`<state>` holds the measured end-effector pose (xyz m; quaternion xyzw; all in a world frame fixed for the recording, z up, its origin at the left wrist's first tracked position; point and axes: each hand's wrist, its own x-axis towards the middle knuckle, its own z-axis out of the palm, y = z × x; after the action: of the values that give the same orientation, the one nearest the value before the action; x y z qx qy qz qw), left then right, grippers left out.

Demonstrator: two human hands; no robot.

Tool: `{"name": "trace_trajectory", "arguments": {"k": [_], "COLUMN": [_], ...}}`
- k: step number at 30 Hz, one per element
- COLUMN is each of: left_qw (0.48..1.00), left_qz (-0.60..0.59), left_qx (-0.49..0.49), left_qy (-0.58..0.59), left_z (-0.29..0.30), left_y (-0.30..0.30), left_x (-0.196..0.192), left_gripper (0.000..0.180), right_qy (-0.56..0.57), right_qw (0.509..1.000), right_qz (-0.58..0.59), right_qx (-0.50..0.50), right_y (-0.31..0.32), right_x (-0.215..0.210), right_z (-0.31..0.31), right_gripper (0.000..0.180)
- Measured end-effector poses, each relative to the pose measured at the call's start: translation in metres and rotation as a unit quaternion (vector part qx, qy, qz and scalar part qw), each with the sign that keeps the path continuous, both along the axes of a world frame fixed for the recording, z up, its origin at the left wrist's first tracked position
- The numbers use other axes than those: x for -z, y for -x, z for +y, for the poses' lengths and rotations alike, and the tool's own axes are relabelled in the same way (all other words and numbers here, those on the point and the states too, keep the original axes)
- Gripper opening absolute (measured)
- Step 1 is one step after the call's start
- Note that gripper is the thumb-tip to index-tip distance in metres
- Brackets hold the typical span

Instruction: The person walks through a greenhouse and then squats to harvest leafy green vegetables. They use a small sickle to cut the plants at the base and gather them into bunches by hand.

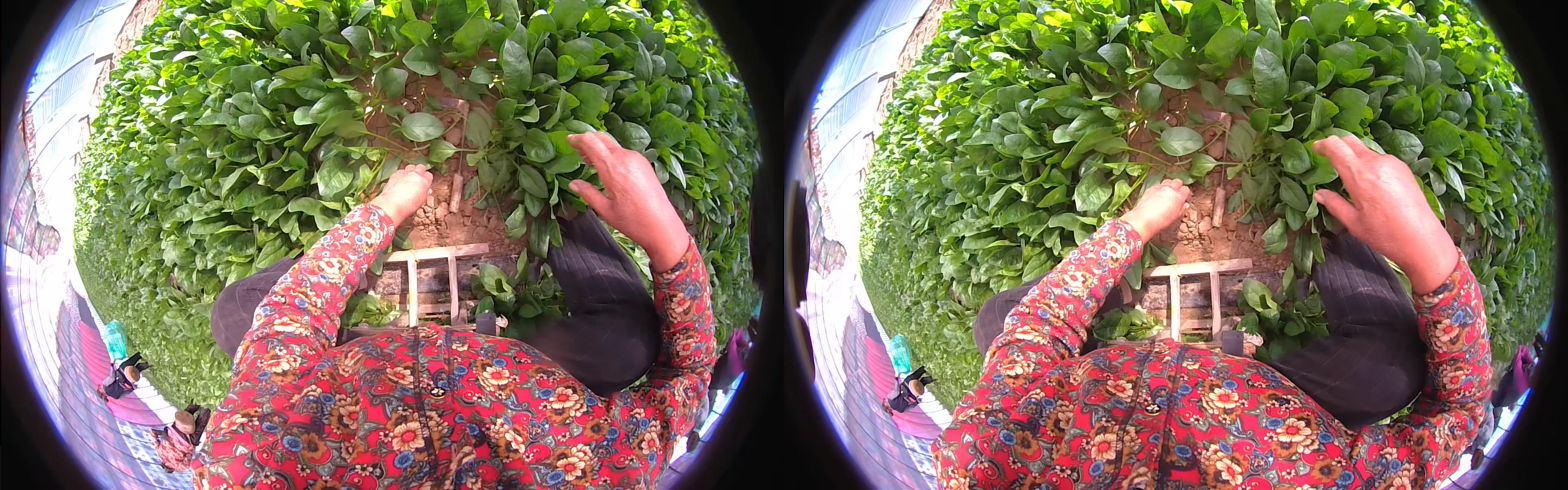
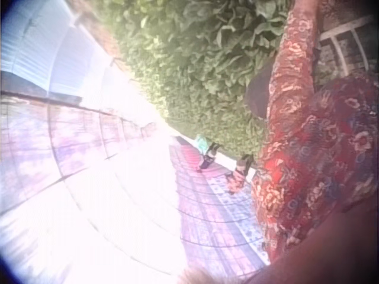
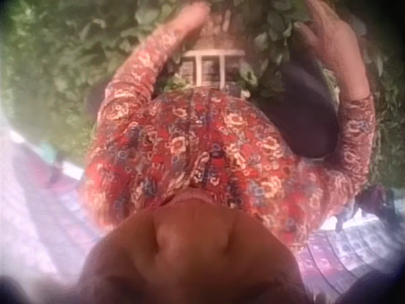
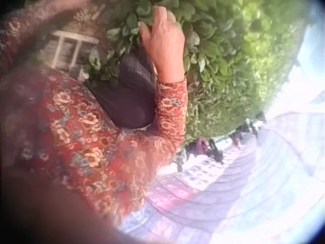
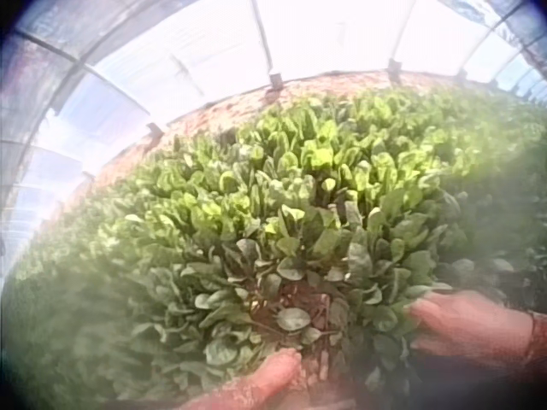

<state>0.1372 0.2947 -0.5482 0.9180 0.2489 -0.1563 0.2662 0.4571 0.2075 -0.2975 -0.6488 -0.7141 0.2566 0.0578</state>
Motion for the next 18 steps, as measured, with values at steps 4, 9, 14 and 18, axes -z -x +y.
{"name": "trace_trajectory", "arguments": {"k": [4, 9, 14, 18], "left_qw": [0.983, 0.959, 0.935, 0.926], "left_qz": [-0.015, -0.009, 0.110, 0.198], "left_qx": [-0.070, -0.033, 0.013, 0.061], "left_qy": [-0.168, -0.281, -0.337, -0.316], "left_z": [0.008, 0.035, 0.055, 0.059], "left_y": [-0.002, -0.008, 0.011, 0.005], "left_x": [0.044, 0.067, 0.075, 0.064], "left_gripper": [0.012, 0.029, 0.039, 0.040], "right_qy": [0.215, 0.291, 0.294, 0.147], "right_qw": [0.950, 0.955, 0.915, 0.912], "right_qz": [-0.061, -0.061, 0.033, -0.022], "right_qx": [-0.219, 0.005, 0.274, 0.382], "right_y": [0.093, 0.135, 0.176, 0.182], "right_x": [0.087, 0.251, 0.282, 0.308], "right_z": [0.028, -0.004, -0.010, -0.039], "right_gripper": [0.038, 0.040, 0.058, 0.071]}}
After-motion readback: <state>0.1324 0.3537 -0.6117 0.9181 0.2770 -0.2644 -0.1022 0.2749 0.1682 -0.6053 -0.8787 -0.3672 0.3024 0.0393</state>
